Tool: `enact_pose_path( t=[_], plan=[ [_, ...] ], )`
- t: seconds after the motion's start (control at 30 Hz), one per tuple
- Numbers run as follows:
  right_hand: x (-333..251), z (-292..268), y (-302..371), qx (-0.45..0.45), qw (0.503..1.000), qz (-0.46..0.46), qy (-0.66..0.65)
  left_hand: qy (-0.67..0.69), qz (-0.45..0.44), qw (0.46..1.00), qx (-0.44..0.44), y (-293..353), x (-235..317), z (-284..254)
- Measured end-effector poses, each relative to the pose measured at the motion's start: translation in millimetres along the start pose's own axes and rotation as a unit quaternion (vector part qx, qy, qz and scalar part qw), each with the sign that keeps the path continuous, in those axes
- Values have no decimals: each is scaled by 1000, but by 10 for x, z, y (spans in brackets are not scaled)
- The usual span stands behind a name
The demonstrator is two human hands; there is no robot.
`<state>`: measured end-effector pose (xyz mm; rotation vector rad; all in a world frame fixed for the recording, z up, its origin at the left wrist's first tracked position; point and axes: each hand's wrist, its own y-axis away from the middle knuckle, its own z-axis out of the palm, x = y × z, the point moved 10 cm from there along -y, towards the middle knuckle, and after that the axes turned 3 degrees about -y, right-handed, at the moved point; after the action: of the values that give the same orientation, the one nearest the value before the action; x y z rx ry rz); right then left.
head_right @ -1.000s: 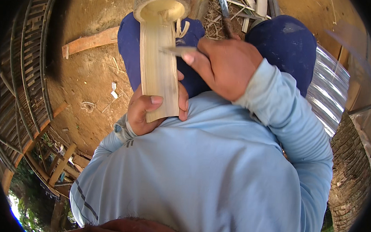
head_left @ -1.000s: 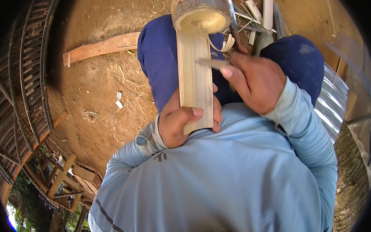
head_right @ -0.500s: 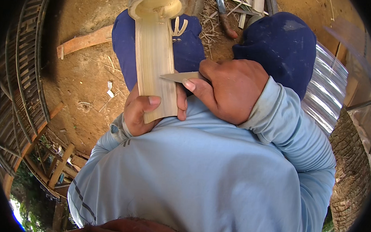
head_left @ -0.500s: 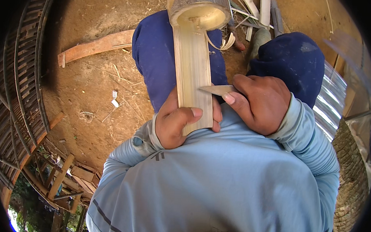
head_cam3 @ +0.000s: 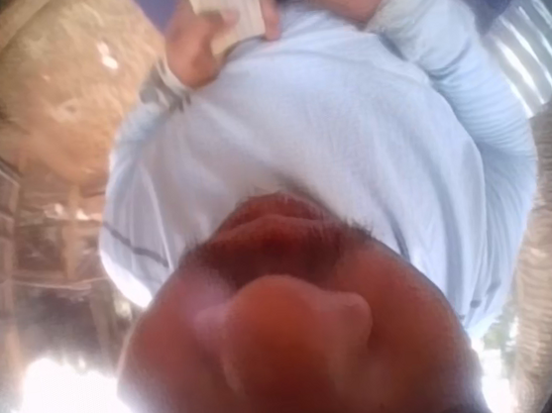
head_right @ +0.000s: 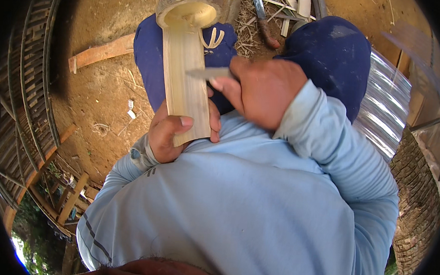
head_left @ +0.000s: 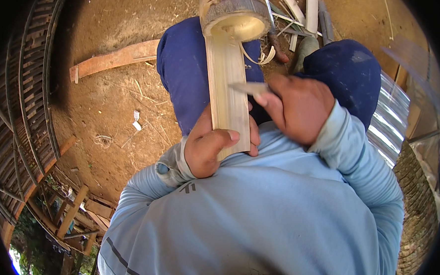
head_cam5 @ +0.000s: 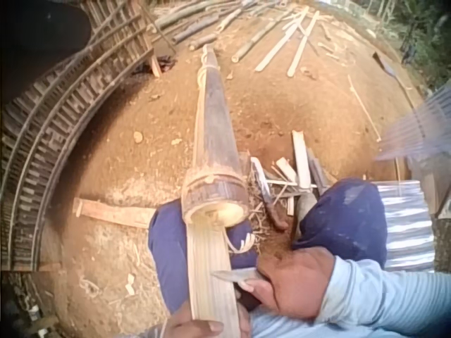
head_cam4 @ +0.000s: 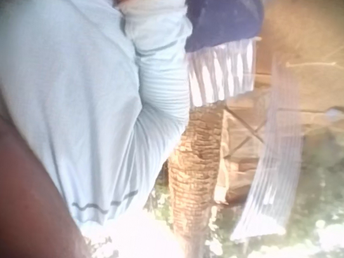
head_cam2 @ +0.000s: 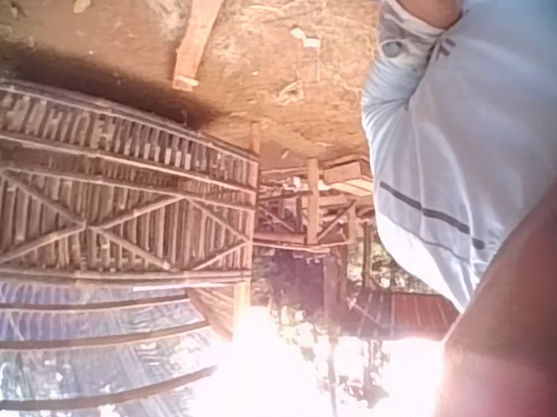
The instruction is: The person sits on the ground and uses a knife to shave and split a piece of bamboo. They carefully remove the outer layer and split the bamboo into thin strips, occasionally adjusting their grip and the position of the bamboo.
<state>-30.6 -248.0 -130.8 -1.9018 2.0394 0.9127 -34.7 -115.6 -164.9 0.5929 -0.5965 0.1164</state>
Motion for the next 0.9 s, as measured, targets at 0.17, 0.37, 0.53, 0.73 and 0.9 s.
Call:
enact_pose_path(
  t=[0.17,0.37,0.53,0.73,0.9],
  plan=[
    [35,11,-89,-8,998,-11,-54,-11,19,1000,4,-1,5,-26],
    [-46,88,152,-80,994,-3,-78,-6,12,1000,-15,-6,30,3],
    [-106,57,127,-73,994,-7,-76,-9,7,1000,-10,11,6,-9],
    [-120,53,66,-47,998,-15,-42,-22,9,1000,-4,7,19,-11],
    [-76,91,19,-23,999,-13,-28,-24,11,1000,5,-9,24,-17]
  ],
)
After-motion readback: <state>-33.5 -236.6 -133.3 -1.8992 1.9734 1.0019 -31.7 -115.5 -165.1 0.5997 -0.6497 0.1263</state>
